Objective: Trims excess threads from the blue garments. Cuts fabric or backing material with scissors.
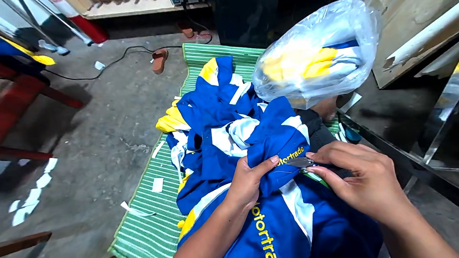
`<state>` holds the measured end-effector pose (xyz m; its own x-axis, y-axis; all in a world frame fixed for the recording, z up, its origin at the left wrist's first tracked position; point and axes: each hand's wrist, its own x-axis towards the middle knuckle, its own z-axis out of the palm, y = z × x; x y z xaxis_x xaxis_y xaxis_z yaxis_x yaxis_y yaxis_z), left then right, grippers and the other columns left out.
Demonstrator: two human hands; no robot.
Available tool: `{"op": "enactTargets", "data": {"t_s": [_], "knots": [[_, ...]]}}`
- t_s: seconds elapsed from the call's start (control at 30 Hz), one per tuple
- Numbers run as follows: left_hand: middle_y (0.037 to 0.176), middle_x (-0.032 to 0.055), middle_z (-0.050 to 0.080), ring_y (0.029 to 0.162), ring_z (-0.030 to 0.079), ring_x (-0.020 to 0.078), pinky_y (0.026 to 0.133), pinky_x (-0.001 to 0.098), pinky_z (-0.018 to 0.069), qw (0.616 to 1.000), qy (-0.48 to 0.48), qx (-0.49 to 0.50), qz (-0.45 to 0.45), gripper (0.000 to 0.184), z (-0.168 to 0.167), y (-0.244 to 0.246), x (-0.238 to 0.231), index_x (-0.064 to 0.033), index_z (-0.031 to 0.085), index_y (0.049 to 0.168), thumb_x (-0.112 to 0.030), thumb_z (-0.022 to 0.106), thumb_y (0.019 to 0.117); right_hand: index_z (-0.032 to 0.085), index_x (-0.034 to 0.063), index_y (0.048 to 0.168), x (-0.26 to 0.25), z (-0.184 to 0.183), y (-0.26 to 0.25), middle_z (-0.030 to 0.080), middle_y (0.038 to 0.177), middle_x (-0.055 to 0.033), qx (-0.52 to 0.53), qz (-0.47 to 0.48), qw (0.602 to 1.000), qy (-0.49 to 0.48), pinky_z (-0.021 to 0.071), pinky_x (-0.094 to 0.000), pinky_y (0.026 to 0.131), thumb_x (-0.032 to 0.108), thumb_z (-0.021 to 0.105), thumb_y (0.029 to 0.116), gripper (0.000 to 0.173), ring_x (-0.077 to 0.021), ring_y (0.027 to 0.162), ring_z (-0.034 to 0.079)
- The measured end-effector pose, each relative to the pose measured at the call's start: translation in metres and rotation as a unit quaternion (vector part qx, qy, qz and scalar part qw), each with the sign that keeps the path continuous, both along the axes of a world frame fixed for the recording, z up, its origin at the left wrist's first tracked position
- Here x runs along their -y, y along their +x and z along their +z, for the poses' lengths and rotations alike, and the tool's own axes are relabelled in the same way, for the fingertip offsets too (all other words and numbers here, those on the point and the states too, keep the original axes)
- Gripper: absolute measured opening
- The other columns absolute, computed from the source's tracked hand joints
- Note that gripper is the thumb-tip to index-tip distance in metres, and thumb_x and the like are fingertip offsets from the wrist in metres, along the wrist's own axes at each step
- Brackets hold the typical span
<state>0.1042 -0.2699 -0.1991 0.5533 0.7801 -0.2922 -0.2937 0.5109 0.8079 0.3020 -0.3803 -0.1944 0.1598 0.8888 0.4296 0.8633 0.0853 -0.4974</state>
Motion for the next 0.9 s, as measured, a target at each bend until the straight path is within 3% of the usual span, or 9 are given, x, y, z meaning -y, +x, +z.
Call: {"op": "enactTargets", "data": {"t_s": [0.47,0.6,0.9], "knots": [[0.090,0.0117,0.073,0.084,0.072,0.0154,0.083,0.0329,0.0608,1.000,-0.018,-0.001,-0.006,0.010,0.000,0.000,-0.001,0.0038,0.067,0.100,0.008,0.061,0.0931,0.081,0.0182,0.098,-0.002,-0.001,0.002,0.075,0.095,0.0039,-0.009,0.000,1.000,-0.005,0.0503,-0.0349,0.069,0.039,0.062,0.0977,0.029,-0.0076,0.081,0.067],[0.091,0.0129,0.073,0.085,0.073,0.0162,0.084,0.0340,0.0613,1.000,-0.007,0.012,0.013,0.011,0.002,0.000,0.000,0.0040,0.067,0.101,0.007,0.060,0.0934,0.079,0.0137,0.107,0.005,-0.008,-0.008,0.074,0.101,-0.0008,-0.068,-0.063,0.995,0.027,0.0526,-0.0283,0.069,0.041,0.068,0.0947,0.032,-0.0064,0.083,0.066],[0.089,0.0105,0.074,0.085,0.073,0.0139,0.084,0.0319,0.0609,0.999,0.045,0.021,0.017,0.010,0.001,-0.001,0.003,0.0028,0.069,0.098,0.006,0.060,0.0938,0.079,0.0097,0.106,0.014,-0.009,-0.024,0.076,0.100,-0.0080,-0.019,-0.076,0.993,0.083,0.0499,-0.0343,0.075,0.035,0.068,0.0979,0.028,-0.0140,0.089,0.069]]}}
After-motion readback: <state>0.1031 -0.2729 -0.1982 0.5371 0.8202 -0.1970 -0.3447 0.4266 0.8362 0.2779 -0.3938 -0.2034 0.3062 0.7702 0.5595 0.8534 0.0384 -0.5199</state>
